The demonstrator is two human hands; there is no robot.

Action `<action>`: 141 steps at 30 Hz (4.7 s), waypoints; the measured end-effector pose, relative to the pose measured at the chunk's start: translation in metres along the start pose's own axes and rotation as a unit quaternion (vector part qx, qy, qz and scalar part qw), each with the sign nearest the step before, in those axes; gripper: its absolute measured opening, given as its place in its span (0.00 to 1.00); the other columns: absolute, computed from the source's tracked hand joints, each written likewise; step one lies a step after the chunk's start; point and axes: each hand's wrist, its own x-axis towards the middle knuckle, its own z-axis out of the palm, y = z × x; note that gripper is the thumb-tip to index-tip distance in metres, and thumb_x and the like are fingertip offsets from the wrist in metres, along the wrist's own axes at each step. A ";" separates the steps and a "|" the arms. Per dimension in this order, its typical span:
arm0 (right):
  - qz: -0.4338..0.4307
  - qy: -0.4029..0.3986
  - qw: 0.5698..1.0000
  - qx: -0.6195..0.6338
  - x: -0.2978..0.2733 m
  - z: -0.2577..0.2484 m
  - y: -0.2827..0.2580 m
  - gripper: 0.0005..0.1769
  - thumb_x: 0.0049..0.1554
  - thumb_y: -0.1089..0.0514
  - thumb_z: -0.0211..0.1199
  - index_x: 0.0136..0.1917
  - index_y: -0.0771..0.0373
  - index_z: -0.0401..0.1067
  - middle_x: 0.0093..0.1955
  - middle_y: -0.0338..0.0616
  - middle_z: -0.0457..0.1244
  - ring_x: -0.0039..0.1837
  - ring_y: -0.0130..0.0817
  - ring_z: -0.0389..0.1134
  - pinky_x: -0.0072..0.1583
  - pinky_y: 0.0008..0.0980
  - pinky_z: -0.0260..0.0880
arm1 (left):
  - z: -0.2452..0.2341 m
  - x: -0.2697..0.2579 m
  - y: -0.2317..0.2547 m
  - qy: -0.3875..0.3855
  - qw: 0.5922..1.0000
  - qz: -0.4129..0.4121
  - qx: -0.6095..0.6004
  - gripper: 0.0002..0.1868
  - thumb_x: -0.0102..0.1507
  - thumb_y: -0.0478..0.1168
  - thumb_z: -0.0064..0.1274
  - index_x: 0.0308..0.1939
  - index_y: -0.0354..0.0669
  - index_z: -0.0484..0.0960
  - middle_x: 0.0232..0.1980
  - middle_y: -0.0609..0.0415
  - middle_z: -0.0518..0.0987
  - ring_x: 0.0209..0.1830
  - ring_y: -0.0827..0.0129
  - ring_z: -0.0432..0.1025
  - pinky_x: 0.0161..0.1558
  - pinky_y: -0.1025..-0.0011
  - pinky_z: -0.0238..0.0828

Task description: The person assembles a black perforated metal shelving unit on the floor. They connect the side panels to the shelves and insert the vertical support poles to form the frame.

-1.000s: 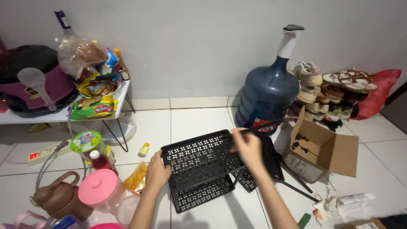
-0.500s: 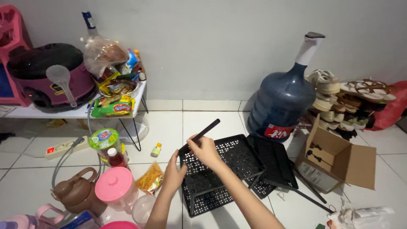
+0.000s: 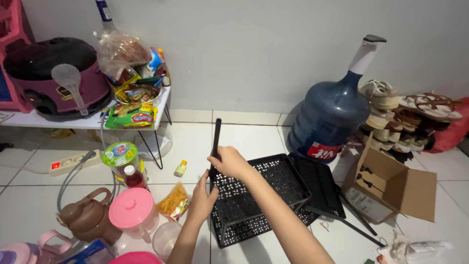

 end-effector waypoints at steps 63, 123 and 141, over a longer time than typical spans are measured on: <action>0.043 0.269 0.962 0.005 0.000 -0.044 0.018 0.30 0.66 0.40 0.44 0.69 0.61 0.68 0.69 0.50 0.64 0.73 0.45 0.62 0.75 0.45 0.56 | -0.032 0.068 0.142 0.042 0.980 0.138 -0.135 0.13 0.72 0.43 0.40 0.45 0.35 0.72 0.30 0.46 0.77 0.31 0.61 0.74 0.37 0.61 0.70; -0.089 0.119 0.959 -0.241 0.066 -0.078 -0.104 0.44 0.58 0.26 0.47 0.78 0.53 0.56 0.80 0.63 0.44 0.82 0.59 0.35 0.71 0.67 0.28 | -0.003 0.066 0.136 0.028 0.979 0.116 -0.163 0.17 0.70 0.43 0.44 0.50 0.30 0.78 0.29 0.46 0.77 0.27 0.69 0.71 0.33 0.64 0.69; 0.024 0.056 0.906 0.418 0.041 -0.042 -0.065 0.35 0.67 0.32 0.44 0.31 0.60 0.64 0.20 0.27 0.46 0.23 0.18 0.41 0.27 0.25 0.38 | 0.012 0.075 0.095 0.024 0.987 0.055 -0.152 0.17 0.71 0.45 0.42 0.51 0.33 0.75 0.36 0.38 0.80 0.33 0.53 0.74 0.38 0.61 0.70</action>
